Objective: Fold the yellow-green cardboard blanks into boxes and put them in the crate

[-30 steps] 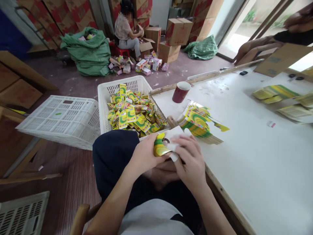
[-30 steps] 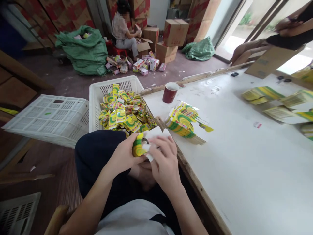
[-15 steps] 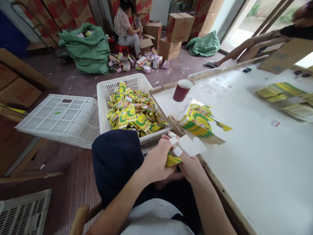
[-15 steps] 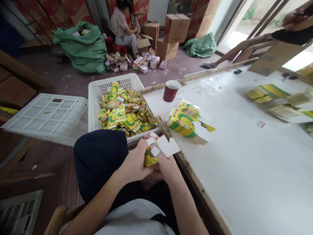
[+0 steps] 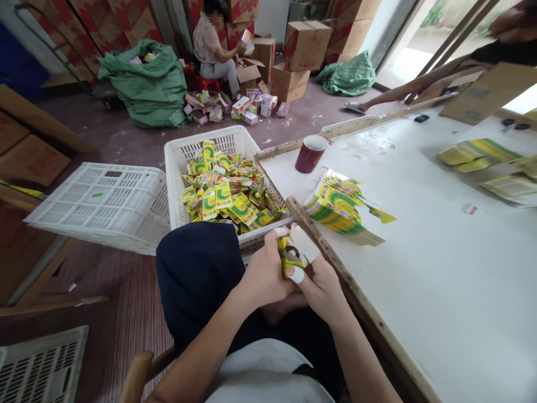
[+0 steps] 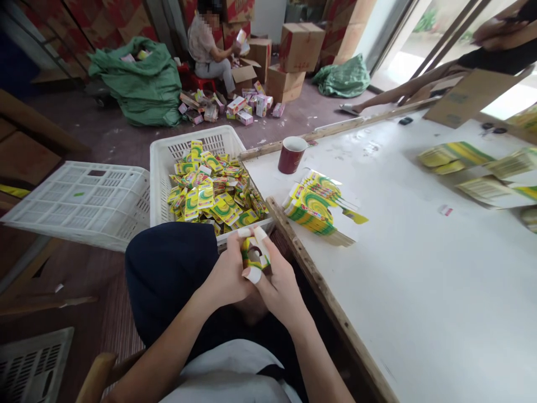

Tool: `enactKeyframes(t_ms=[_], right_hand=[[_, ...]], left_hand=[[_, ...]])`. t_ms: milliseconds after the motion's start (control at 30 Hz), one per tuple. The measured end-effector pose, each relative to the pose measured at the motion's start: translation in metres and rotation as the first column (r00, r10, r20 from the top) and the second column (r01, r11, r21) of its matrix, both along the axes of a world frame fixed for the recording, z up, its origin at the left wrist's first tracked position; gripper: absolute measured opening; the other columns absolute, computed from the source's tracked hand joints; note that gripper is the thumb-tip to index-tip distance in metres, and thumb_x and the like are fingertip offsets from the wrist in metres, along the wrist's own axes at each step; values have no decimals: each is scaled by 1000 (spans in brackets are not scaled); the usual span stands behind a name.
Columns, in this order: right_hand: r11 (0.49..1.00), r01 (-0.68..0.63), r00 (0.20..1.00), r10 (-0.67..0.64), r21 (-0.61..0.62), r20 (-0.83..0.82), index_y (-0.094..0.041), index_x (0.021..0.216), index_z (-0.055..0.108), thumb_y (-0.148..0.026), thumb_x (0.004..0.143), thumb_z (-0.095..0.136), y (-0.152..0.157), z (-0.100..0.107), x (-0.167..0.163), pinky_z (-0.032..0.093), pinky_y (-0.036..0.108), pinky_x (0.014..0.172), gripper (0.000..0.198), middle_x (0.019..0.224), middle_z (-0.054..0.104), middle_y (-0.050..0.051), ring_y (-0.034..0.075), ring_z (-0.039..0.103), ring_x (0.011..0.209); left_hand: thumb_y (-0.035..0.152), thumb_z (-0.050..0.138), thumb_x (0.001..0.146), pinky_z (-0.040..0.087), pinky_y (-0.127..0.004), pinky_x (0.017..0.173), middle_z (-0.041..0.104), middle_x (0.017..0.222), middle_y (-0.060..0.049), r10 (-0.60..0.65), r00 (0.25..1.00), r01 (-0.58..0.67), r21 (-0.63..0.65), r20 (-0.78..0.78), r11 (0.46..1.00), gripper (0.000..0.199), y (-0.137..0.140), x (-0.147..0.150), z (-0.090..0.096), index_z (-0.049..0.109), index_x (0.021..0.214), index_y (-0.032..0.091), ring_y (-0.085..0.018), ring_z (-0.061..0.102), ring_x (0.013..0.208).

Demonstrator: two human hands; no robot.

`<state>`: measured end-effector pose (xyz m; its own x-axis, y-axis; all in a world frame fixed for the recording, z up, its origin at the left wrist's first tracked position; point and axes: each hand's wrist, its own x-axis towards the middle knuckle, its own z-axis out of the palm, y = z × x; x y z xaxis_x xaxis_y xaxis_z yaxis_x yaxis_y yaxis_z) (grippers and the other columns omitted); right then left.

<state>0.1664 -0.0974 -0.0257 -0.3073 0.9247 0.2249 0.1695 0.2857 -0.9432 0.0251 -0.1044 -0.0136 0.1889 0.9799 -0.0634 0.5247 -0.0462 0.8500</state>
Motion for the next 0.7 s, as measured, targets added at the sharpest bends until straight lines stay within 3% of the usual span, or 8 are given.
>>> enactKeyframes(t_ms=[133, 233, 567, 700], right_hand=[[983, -40, 996, 24, 181, 89, -27, 132, 58, -20, 92, 54, 0, 4, 0, 50, 36, 103, 41, 142, 57, 8, 23, 57, 127], [966, -58, 990, 23, 250, 139, -26, 123, 64, -12, 89, 55, 2, 4, 1, 54, 32, 96, 39, 141, 57, 10, 22, 61, 123], [967, -24, 991, -10, 254, 133, -25, 110, 67, -9, 85, 54, 3, 6, -1, 54, 36, 95, 32, 135, 62, 12, 23, 62, 120], [968, 11, 990, -46, 252, 132, -24, 110, 67, -9, 85, 55, 3, 4, 1, 52, 36, 97, 32, 135, 62, 12, 24, 60, 123]], left_hand=[[28, 73, 65, 53, -47, 85, 55, 123, -15, 44, 999, -44, -22, -5, 999, 78, 0, 2, -6, 27, 127, 22, -32, 65, 103], [24, 73, 64, 53, -47, 88, 54, 124, -12, 50, 999, -49, -25, 16, 998, 79, 0, 2, -9, 26, 127, 25, -31, 64, 105], [25, 79, 63, 53, -37, 79, 58, 116, -8, 104, 962, -95, -48, 253, 994, 77, -1, -2, -17, 29, 122, 25, -25, 65, 97], [26, 81, 61, 52, -34, 74, 61, 107, -5, 113, 956, -109, -30, 269, 994, 73, 0, -2, -17, 35, 117, 25, -23, 65, 91]])
